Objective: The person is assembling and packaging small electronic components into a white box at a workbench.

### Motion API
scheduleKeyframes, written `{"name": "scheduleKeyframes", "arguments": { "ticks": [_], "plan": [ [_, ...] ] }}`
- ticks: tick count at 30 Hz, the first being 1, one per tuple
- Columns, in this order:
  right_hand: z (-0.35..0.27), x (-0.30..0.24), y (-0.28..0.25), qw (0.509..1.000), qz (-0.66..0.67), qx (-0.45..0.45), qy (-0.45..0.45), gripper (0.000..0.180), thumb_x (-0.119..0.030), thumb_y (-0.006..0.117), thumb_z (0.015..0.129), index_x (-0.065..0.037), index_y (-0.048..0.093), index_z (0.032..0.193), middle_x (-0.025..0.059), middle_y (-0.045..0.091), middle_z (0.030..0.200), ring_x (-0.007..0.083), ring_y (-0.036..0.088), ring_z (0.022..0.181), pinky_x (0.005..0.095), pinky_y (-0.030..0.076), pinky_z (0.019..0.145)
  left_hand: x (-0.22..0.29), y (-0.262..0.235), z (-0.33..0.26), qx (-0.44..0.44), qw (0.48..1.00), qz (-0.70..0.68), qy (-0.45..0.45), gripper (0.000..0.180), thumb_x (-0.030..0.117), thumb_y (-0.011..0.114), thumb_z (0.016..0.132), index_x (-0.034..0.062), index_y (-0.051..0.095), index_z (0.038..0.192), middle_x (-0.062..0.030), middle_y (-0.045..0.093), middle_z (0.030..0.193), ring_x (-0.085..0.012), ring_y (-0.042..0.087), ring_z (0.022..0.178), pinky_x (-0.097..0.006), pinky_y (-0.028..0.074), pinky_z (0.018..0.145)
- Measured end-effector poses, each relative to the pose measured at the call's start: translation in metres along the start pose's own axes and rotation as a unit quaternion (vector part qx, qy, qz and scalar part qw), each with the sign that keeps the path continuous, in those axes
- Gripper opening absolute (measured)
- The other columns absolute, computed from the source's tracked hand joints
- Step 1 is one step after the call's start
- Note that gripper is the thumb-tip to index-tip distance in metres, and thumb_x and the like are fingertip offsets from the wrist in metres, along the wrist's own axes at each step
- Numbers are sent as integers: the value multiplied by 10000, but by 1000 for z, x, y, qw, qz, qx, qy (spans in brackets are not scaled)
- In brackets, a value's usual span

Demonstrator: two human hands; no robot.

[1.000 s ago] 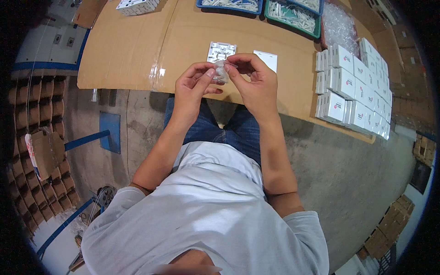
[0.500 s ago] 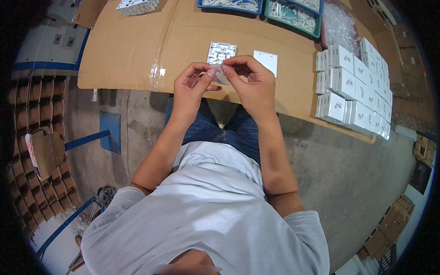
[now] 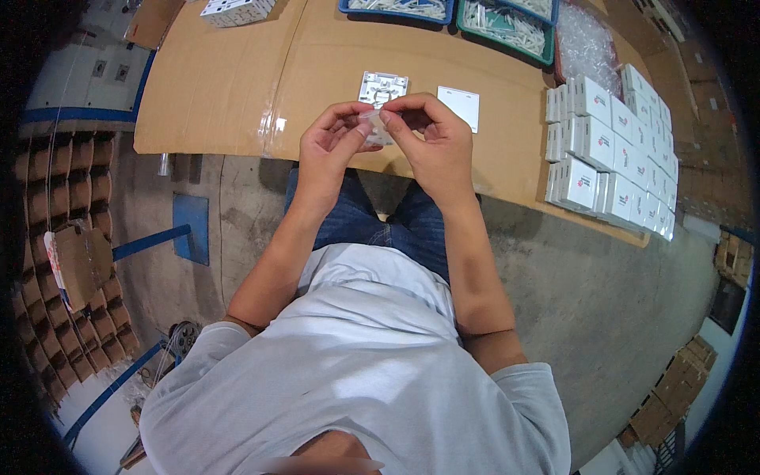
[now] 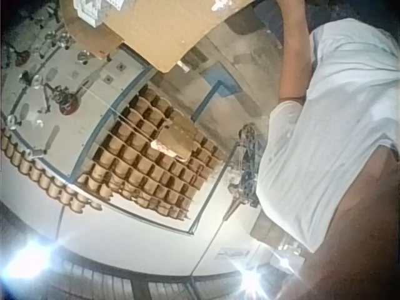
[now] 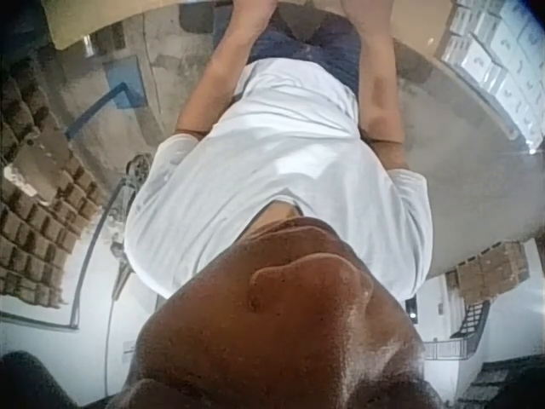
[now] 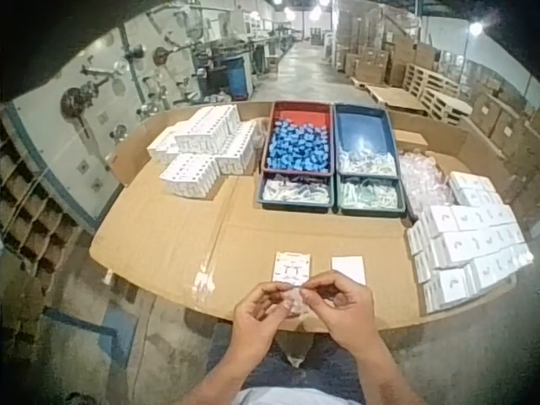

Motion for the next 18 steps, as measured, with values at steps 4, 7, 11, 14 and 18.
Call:
{"name": "scheduleKeyframes", "arguments": {
  "ticks": [4,7,11,14,18],
  "plan": [
    [0,0,1,1000,26,4,8,134,27,704,901,42,672,1030,73,699,985,116,666,908,245,532,827,-4,0,0,-18,1000,16,-11,185,40,662,939,-3,634,1117,-60,648,1088,-131,641,973,-316,604,800],
    [1,0,1,1000,29,4,8,134,33,703,899,43,670,1029,78,698,983,119,665,909,246,534,831,-10,-4,1,-24,999,14,-30,206,46,662,944,-1,631,1142,-63,662,1087,-129,642,970,-316,605,799],
    [1,1,-2,1000,8,4,-4,134,33,703,900,44,670,1030,80,697,985,121,665,910,247,536,831,-8,-1,0,1,1000,-13,-16,242,52,709,916,-5,635,1139,-60,671,1034,-111,639,917,-285,609,758],
    [2,2,-5,1000,1,26,-10,135,33,705,899,44,670,1029,79,697,982,122,665,912,248,536,830,-7,0,0,10,1000,-14,-26,195,76,700,932,-8,654,1102,-67,680,1035,-117,646,928,-296,611,787],
    [3,-1,-7,999,-2,35,-23,144,27,712,895,42,672,1032,77,698,983,119,665,903,245,533,816,-14,-1,-1,-18,998,-30,-44,182,142,638,986,-15,670,1073,-96,693,1077,-132,661,948,-317,606,848]
  ]
}}
Point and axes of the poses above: each hand's wrist, its own z-axis towards the middle knuckle, its own y-axis out of the palm, x = y × z, the point moved 3 cm from there along z, towards the middle knuckle
